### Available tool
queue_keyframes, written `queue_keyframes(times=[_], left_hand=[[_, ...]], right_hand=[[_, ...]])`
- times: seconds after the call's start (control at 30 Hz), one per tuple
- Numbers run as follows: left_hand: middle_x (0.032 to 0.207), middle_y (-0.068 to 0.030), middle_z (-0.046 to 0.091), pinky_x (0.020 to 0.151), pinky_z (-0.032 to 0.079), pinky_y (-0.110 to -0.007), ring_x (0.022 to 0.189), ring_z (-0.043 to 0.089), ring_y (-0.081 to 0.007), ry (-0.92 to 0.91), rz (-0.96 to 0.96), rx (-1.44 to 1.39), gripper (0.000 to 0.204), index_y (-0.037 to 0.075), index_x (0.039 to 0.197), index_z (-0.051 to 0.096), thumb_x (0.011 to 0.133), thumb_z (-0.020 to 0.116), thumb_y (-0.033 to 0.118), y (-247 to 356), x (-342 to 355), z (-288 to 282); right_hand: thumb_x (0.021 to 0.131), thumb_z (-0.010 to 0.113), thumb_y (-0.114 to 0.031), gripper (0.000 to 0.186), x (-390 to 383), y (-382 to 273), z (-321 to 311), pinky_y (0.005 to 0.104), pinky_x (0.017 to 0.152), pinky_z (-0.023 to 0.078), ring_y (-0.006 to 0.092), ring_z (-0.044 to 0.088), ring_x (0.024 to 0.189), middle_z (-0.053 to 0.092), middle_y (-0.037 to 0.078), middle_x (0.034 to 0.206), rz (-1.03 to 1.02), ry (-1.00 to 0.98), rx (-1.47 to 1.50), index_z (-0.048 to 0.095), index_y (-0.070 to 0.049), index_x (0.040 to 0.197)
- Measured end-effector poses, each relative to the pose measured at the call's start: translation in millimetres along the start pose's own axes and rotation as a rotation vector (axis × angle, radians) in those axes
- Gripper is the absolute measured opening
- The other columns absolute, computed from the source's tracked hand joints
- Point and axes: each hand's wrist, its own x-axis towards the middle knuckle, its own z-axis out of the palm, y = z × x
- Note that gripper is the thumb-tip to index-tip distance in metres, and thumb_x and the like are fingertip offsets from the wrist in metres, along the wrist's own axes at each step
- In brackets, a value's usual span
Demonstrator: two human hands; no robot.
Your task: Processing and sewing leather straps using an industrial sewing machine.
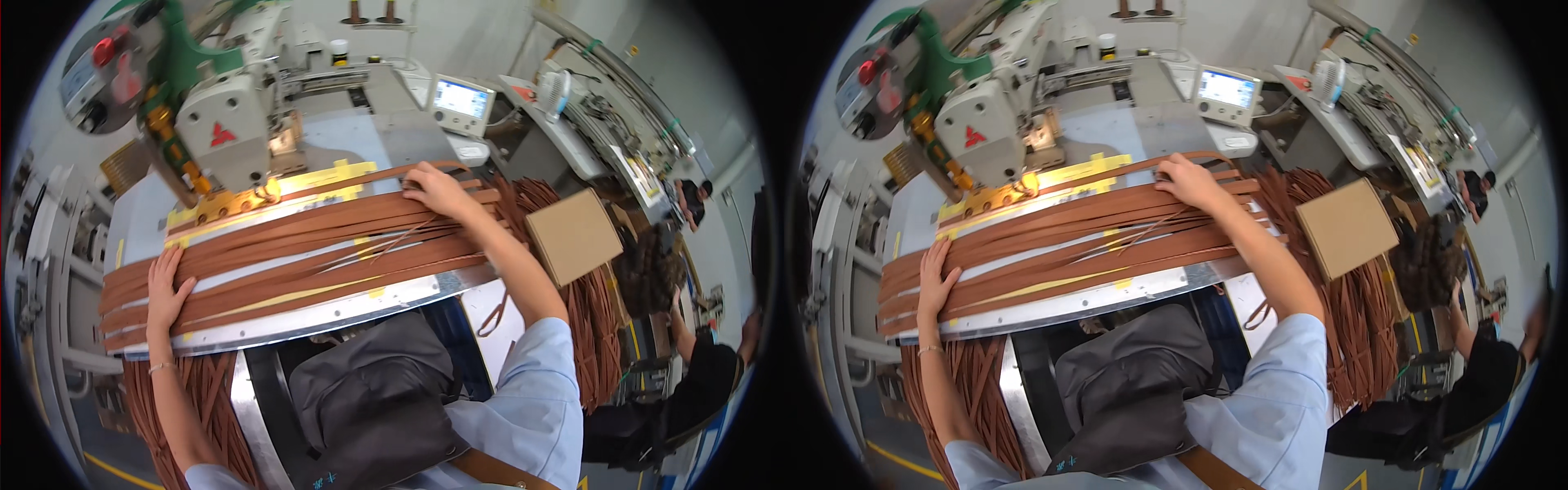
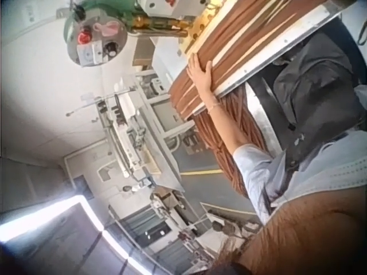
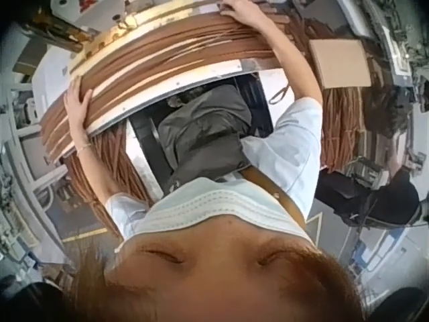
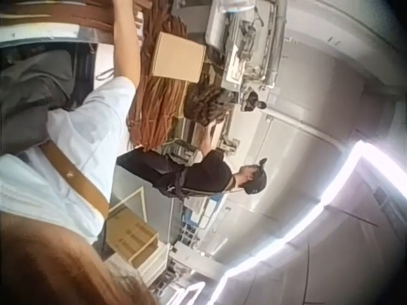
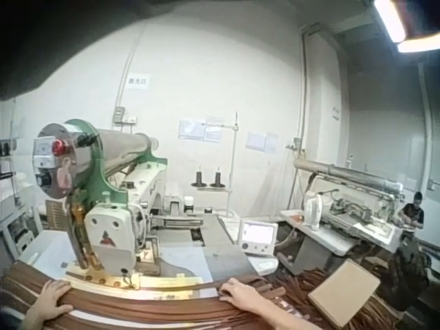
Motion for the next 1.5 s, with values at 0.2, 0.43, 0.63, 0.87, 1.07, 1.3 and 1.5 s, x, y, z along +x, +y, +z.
queue_keyframes(times=[0.2, 0.43, 0.63, 0.87, 1.07, 1.3, 1.5], left_hand=[[0.141, -0.0133, 0.046, 0.116, 0.018, -0.047, 0.138, 0.032, -0.0296, 0.08, 0.011, -0.082, 0.068, 0.006, 0.139, 0.042, 0.081, 0.067, 0.032, -4, -6, 0], [0.136, -0.0142, 0.048, 0.115, 0.02, -0.049, 0.139, 0.031, -0.0297, 0.084, -0.012, -0.067, 0.066, 0.006, 0.133, 0.044, 0.081, 0.068, 0.039, 4, -5, -5], [0.136, -0.0165, 0.045, 0.113, 0.022, -0.052, 0.139, 0.029, -0.032, -0.007, 0.043, 0.049, 0.056, 0.002, 0.116, 0.048, 0.081, 0.067, 0.042, 6, 1, -12], [0.131, -0.0213, 0.046, 0.114, 0.02, -0.054, 0.133, 0.035, -0.0349, -0.007, 0.073, 0.072, 0.061, -0.001, 0.117, 0.046, 0.082, 0.066, 0.045, 4, 7, -7], [0.121, -0.0172, 0.048, 0.113, 0.022, -0.051, 0.121, 0.042, -0.0359, 0.091, 0.081, 0.131, 0.056, 0.001, 0.11, 0.048, 0.08, 0.067, 0.043, 1, -5, -7], [0.121, -0.0156, 0.053, 0.108, 0.029, -0.046, 0.118, 0.045, -0.0326, 0.173, 0.122, 0.106, 0.051, -0.001, 0.109, 0.054, 0.08, 0.07, 0.037, 12, -2, -11], [0.113, -0.0147, 0.059, 0.1, 0.041, -0.04, 0.11, 0.054, -0.0304, 0.3, 0.131, 0.08, 0.046, -0.003, 0.101, 0.061, 0.079, 0.071, 0.036, 11, -8, -2]], right_hand=[[0.08, 0.068, -0.014, 0.018, 9, -11, -9, 0.0449, 0.076, 0.05, 0.0349, 0.061, 0.093, 0.059, 0.012, 0.095, -0.139, -0.088, -0.171, 0.059, -0.006, 0.093], [0.076, 0.057, -0.002, 0.007, -5, -13, -6, 0.0408, 0.062, 0.052, 0.0293, 0.062, 0.083, 0.053, 0.009, 0.083, -0.287, 0.202, -0.467, 0.056, -0.007, 0.081], [0.076, 0.057, -0.001, 0.011, -13, -10, -13, 0.0424, 0.066, 0.051, 0.0303, 0.062, 0.083, 0.057, 0.009, 0.085, -0.236, 0.062, -0.432, 0.065, -0.005, 0.083], [0.078, 0.066, -0.007, 0.011, 0, -62, -24, 0.0434, 0.07, 0.05, 0.0342, 0.063, 0.083, 0.062, 0.012, 0.09, -0.028, -0.016, -0.367, 0.066, -0.003, 0.088], [0.082, 0.07, -0.016, 0.028, 16, -187, -42, 0.0342, 0.077, 0.05, 0.0242, 0.064, 0.085, 0.068, 0.013, 0.097, 0.137, -0.41, 0.242, 0.064, -0.001, 0.105], [0.085, 0.063, -0.011, 0.033, 60, -249, 42, 0.0393, 0.083, 0.049, 0.0314, 0.063, 0.094, 0.063, 0.02, 0.098, -0.083, -0.35, 0.398, 0.051, 0.002, 0.113], [0.085, 0.059, -0.007, 0.024, 115, -282, 118, 0.0455, 0.085, 0.049, 0.0407, 0.062, 0.095, 0.064, 0.027, 0.096, -0.155, -0.108, 0.336, 0.056, 0.008, 0.103]])
